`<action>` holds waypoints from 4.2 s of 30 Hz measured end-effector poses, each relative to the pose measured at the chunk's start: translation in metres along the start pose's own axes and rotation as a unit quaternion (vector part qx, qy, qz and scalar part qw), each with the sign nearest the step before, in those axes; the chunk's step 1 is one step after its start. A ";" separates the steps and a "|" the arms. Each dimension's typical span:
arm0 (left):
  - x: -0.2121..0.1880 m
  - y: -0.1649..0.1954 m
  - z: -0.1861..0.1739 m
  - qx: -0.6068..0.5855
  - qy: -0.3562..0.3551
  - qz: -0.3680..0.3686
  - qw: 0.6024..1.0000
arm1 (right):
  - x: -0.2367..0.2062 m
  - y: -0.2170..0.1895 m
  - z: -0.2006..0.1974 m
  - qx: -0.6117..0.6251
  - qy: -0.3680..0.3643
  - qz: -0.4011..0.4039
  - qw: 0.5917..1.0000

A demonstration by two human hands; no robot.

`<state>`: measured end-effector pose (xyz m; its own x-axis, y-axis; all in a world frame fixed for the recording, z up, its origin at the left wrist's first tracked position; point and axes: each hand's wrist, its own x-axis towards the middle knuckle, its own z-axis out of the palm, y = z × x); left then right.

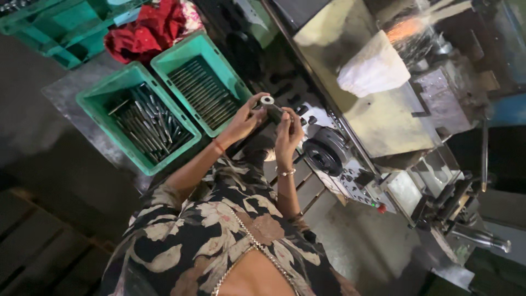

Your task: The person repeatedly picks metal rods from a green crate, presses each rod against a rotating grinding wheel, and returns the rod to the crate. The cycle of pick, grind, and return is performed continuously throughout the clip.

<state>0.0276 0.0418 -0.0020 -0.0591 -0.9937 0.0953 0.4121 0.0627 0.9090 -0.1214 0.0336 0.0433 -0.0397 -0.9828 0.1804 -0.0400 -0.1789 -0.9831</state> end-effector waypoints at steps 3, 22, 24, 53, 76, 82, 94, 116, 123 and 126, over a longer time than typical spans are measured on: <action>-0.001 0.021 0.012 -0.106 -0.005 -0.079 0.991 | -0.003 0.006 -0.006 0.022 0.008 0.012 1.000; 0.007 0.039 0.000 0.416 -0.159 0.276 0.851 | 0.010 0.043 -0.068 0.335 -0.193 0.460 0.799; 0.012 0.041 0.006 0.390 -0.119 0.273 0.871 | 0.013 0.043 -0.069 0.340 -0.149 0.448 0.813; 0.015 0.047 0.071 0.141 0.026 0.062 0.988 | 0.030 0.020 -0.109 -0.270 -0.219 -0.302 0.888; 0.031 0.092 0.073 -0.088 -0.064 -0.253 0.961 | 0.029 -0.075 -0.100 -0.063 -0.378 0.003 0.924; 0.018 0.068 0.062 -0.055 -0.038 -0.252 0.965 | 0.010 -0.046 -0.100 -0.040 -0.339 0.023 0.940; -0.009 -0.031 -0.024 -0.391 0.212 -0.239 0.863 | -0.031 -0.011 -0.087 -0.322 -0.105 -0.123 0.933; 0.118 -0.086 -0.027 -0.404 0.289 -0.242 0.833 | 0.085 0.005 -0.176 -0.279 0.019 -0.014 0.960; 0.260 -0.089 0.110 -0.267 0.138 -0.291 0.908 | 0.164 0.014 -0.302 -0.354 0.129 0.023 0.926; 0.319 -0.065 0.184 -0.086 -0.014 -0.270 0.959 | 0.191 0.017 -0.371 -0.330 0.209 0.017 0.920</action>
<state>-0.1851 -0.2625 0.0442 -0.3299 -0.8740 -0.3567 0.4583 -0.4786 0.7489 -0.5001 -0.1399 0.0733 -0.4282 -0.8586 0.2819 -0.6233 0.0547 -0.7801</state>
